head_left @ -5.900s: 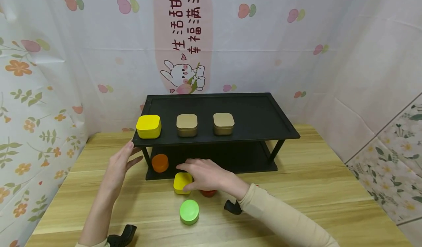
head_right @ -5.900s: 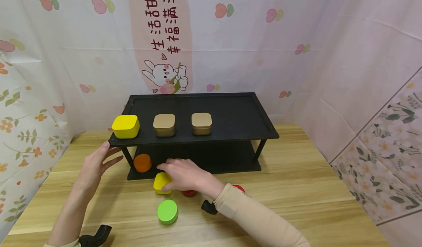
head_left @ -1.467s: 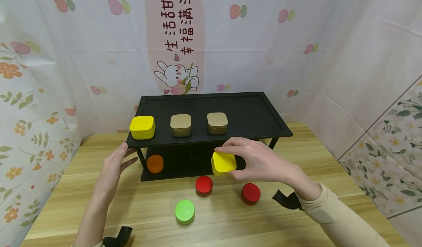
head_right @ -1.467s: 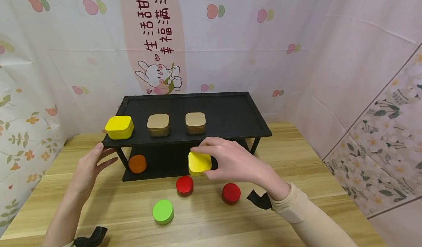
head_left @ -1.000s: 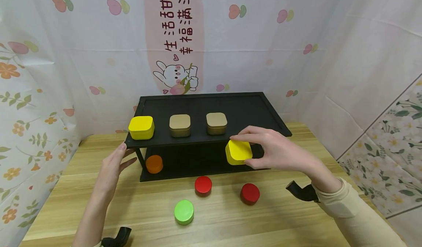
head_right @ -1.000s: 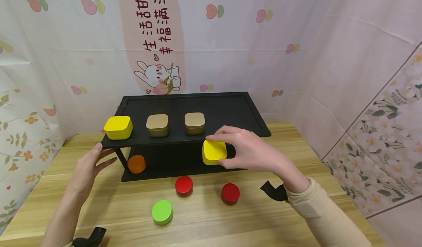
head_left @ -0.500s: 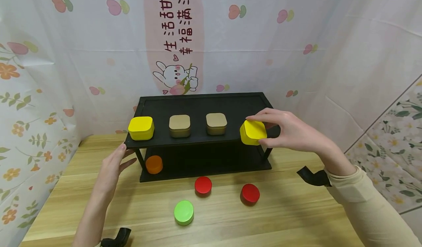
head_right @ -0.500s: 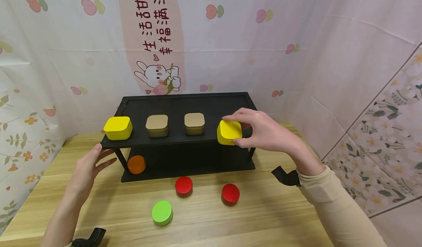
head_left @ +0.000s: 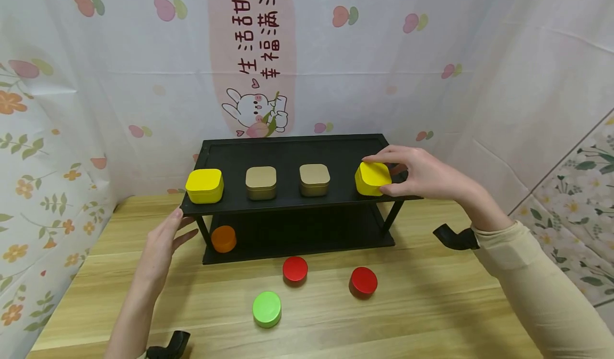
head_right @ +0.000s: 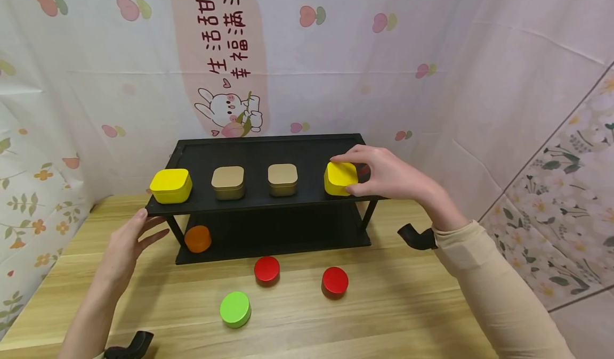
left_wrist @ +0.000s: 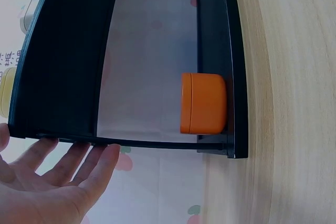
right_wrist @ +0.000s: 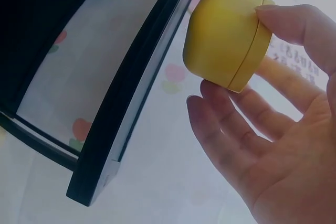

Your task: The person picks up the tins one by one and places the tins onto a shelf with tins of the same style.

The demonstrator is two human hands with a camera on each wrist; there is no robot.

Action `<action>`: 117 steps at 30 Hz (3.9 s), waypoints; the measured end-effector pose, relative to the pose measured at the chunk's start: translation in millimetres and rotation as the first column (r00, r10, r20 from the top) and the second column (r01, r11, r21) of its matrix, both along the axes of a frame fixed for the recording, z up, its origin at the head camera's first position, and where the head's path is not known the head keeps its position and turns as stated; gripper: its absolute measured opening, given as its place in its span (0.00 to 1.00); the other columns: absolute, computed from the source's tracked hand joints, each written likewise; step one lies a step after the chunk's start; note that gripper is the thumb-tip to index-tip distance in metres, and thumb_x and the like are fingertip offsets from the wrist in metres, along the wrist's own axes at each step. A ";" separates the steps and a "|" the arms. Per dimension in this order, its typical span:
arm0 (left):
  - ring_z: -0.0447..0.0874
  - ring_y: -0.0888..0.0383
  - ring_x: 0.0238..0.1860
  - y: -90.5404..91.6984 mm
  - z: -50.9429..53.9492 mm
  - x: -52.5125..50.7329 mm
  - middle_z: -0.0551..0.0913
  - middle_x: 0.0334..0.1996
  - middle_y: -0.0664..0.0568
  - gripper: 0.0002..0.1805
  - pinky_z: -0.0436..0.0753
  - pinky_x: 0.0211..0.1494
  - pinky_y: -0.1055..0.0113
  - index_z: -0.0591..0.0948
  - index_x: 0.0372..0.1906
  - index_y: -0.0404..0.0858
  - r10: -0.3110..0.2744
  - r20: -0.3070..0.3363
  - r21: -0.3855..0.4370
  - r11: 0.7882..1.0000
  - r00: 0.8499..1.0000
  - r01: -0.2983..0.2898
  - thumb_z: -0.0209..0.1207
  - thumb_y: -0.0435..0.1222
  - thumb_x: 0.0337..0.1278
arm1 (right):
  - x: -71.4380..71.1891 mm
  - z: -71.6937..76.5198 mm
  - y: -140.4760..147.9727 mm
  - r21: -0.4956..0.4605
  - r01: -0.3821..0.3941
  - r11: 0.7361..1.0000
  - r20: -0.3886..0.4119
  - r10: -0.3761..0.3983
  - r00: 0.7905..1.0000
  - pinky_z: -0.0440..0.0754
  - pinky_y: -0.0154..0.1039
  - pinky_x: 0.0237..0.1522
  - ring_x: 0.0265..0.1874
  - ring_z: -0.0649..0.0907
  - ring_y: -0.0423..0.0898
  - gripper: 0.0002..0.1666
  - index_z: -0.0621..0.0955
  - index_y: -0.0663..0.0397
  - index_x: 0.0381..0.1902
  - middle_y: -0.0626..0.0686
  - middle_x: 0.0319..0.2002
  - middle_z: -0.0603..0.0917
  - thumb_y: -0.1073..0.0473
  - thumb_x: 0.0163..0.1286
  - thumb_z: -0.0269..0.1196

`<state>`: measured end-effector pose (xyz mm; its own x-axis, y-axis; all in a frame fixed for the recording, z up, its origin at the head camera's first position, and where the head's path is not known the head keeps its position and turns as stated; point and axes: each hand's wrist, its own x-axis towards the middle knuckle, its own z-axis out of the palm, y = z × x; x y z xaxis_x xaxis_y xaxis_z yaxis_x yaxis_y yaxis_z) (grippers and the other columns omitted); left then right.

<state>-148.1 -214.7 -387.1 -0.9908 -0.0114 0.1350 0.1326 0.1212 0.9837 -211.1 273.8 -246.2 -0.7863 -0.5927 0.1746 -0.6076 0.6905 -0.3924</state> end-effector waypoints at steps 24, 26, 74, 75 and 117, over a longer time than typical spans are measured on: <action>0.77 0.70 0.59 0.7 2.4 -1.2 0.76 0.60 0.68 0.36 0.84 0.56 0.82 0.68 0.75 0.30 0.015 0.029 -0.015 1.000 0.999 -0.015 0.44 0.55 0.81 | -30.2 -0.5 -4.2 0.086 -0.029 0.996 0.095 0.020 0.995 0.88 0.53 0.58 0.55 0.81 0.49 0.32 0.79 0.49 0.68 0.51 0.59 0.82 0.59 0.67 0.71; 0.77 0.71 0.60 0.7 2.4 -1.1 0.76 0.61 0.66 0.36 0.84 0.56 0.82 0.68 0.75 0.31 0.016 0.031 -0.018 1.000 0.999 -0.016 0.44 0.55 0.81 | -30.9 -0.7 -3.9 0.089 -0.030 0.996 0.099 0.021 0.995 0.88 0.54 0.58 0.56 0.81 0.50 0.32 0.79 0.48 0.69 0.51 0.60 0.82 0.59 0.67 0.71; 0.76 0.70 0.60 0.8 1.3 -1.1 0.75 0.62 0.67 0.36 0.84 0.56 0.82 0.68 0.76 0.32 0.019 0.023 -0.025 1.000 1.000 -0.019 0.43 0.55 0.81 | -30.1 -7.9 4.0 0.005 -0.009 1.000 0.158 0.008 0.987 0.84 0.56 0.64 0.65 0.79 0.53 0.42 0.71 0.49 0.75 0.54 0.74 0.73 0.54 0.66 0.74; 0.77 0.70 0.60 0.9 1.3 -1.1 0.75 0.62 0.67 0.36 0.84 0.56 0.82 0.68 0.76 0.31 0.020 0.023 -0.023 1.000 1.000 -0.020 0.43 0.55 0.81 | -29.6 -8.5 4.7 0.000 -0.002 1.000 0.154 0.002 0.988 0.84 0.56 0.64 0.65 0.79 0.52 0.42 0.72 0.49 0.75 0.54 0.74 0.73 0.54 0.66 0.74; 0.76 0.68 0.61 0.7 1.8 0.6 0.75 0.64 0.65 0.36 0.84 0.56 0.82 0.67 0.76 0.32 0.021 0.016 -0.018 1.000 1.000 -0.021 0.43 0.55 0.81 | 28.0 -26.3 -4.1 -0.190 -0.035 0.981 -0.345 -0.033 0.938 0.72 0.15 0.62 0.57 0.80 0.33 0.38 0.82 0.49 0.64 0.48 0.58 0.86 0.67 0.53 0.80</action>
